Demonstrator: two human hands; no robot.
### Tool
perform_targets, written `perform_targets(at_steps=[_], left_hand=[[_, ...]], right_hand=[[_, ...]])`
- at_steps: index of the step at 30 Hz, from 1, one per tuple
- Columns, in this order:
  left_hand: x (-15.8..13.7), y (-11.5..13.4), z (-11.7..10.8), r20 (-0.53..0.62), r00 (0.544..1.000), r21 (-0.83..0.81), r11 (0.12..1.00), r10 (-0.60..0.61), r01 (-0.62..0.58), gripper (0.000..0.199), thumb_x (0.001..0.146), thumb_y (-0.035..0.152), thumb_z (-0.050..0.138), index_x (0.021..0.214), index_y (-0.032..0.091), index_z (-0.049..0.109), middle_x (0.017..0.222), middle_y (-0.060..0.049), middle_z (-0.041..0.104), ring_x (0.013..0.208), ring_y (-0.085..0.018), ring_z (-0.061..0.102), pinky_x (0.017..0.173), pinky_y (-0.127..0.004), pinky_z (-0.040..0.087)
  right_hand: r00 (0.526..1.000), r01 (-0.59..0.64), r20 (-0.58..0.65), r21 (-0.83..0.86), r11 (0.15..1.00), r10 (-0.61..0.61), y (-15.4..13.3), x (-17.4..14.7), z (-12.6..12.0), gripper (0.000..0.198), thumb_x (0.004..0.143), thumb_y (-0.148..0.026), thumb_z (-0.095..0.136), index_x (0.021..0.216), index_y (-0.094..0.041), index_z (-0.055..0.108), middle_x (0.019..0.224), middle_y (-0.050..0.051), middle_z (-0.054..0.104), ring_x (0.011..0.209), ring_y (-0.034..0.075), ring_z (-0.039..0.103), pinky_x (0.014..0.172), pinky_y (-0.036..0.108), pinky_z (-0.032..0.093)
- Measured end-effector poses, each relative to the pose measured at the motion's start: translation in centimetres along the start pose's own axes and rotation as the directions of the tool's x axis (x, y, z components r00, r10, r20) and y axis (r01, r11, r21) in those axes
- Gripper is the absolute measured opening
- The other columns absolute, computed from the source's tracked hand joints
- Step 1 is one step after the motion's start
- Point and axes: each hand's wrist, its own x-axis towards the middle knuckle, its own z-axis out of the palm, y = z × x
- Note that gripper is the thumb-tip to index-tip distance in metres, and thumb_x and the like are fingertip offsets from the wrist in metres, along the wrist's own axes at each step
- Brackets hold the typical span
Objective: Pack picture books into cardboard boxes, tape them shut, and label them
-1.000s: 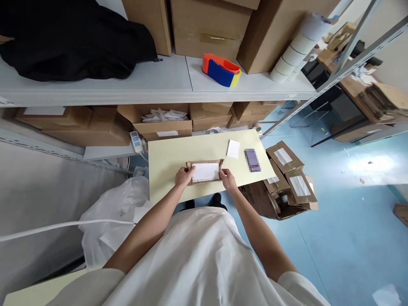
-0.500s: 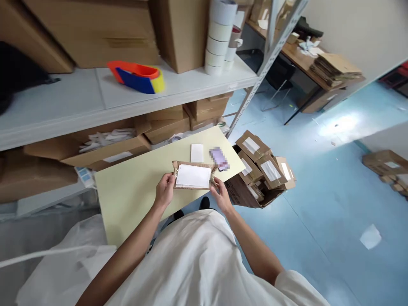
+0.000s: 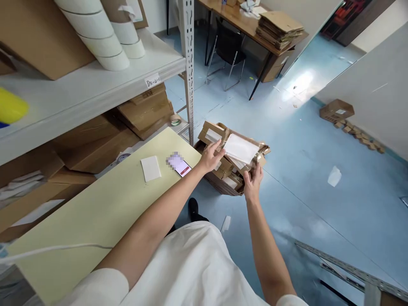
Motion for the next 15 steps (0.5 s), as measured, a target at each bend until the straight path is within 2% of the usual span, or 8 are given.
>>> perform_targets(at_steps=[2, 4, 7, 9, 11, 15], left_hand=[[0.4, 0.5, 0.5, -0.005, 0.998, -0.009, 0.997, 0.07, -0.07, 0.061, 0.09, 0.048, 0.047, 0.141, 0.014, 0.044, 0.143, -0.014, 0.047, 0.134, -0.025, 0.042, 0.111, -0.04, 0.034], [-1.2, -0.2, 0.2, -0.036, 0.997, 0.018, 0.998, 0.067, -0.066, 0.06, 0.09, 0.048, 0.049, 0.14, 0.015, 0.044, 0.146, -0.013, 0.046, 0.137, -0.026, 0.039, 0.113, -0.041, 0.032], [-6.6, -2.9, -1.2, -0.09, 0.996, 0.062, 0.998, -0.023, 0.028, 0.054, 0.087, 0.046, 0.052, 0.131, 0.014, 0.052, 0.137, -0.014, 0.054, 0.132, -0.027, 0.045, 0.111, -0.044, 0.036], [-11.2, -5.2, -2.3, -0.132, 0.981, 0.065, 0.987, -0.139, 0.149, 0.049, 0.084, 0.044, 0.055, 0.122, 0.013, 0.058, 0.128, -0.015, 0.061, 0.124, -0.027, 0.053, 0.107, -0.044, 0.041], [-15.8, -7.4, -3.5, -0.166, 0.94, 0.024, 0.952, -0.297, 0.305, 0.044, 0.082, 0.043, 0.057, 0.114, 0.014, 0.062, 0.119, -0.015, 0.066, 0.114, -0.027, 0.061, 0.102, -0.044, 0.046], [-24.2, -10.2, -5.4, -0.236, 0.802, -0.174, 0.836, -0.549, 0.521, 0.039, 0.078, 0.046, 0.058, 0.103, 0.016, 0.064, 0.104, -0.013, 0.072, 0.095, -0.025, 0.069, 0.09, -0.043, 0.053]], right_hand=[[0.998, 0.031, 0.047, 0.024, 0.999, -0.032, 0.5, -0.4, 0.0, 0.086, 0.083, -0.053, 0.052, 0.152, -0.029, 0.008, 0.157, 0.014, 0.006, 0.142, 0.033, 0.026, 0.101, 0.049, 0.041], [0.988, 0.024, 0.148, 0.063, 0.998, -0.034, 1.1, -1.8, 0.8, 0.089, 0.083, -0.054, 0.054, 0.152, -0.031, 0.003, 0.16, 0.013, -0.001, 0.141, 0.033, 0.03, 0.1, 0.049, 0.043], [0.948, -0.022, 0.317, 0.147, 0.989, -0.026, 2.2, -4.7, 2.6, 0.087, 0.083, -0.053, 0.056, 0.152, -0.029, 0.008, 0.158, 0.017, 0.012, 0.126, 0.03, 0.052, 0.096, 0.045, 0.048], [0.917, -0.06, 0.398, 0.168, 0.984, -0.012, 2.7, -6.3, 3.7, 0.084, 0.084, -0.053, 0.057, 0.151, -0.026, 0.015, 0.154, 0.02, 0.025, 0.111, 0.028, 0.062, 0.089, 0.042, 0.052], [0.888, -0.078, 0.46, 0.146, 0.986, 0.002, 2.8, -7.4, 4.9, 0.081, 0.084, -0.053, 0.056, 0.15, -0.023, 0.021, 0.149, 0.022, 0.034, 0.098, 0.026, 0.067, 0.081, 0.04, 0.055], [0.822, -0.037, 0.568, 0.101, 0.994, -0.027, 2.0, -8.3, 7.5, 0.077, 0.084, -0.052, 0.054, 0.148, -0.018, 0.027, 0.141, 0.023, 0.044, 0.081, 0.019, 0.067, 0.076, 0.037, 0.056]])
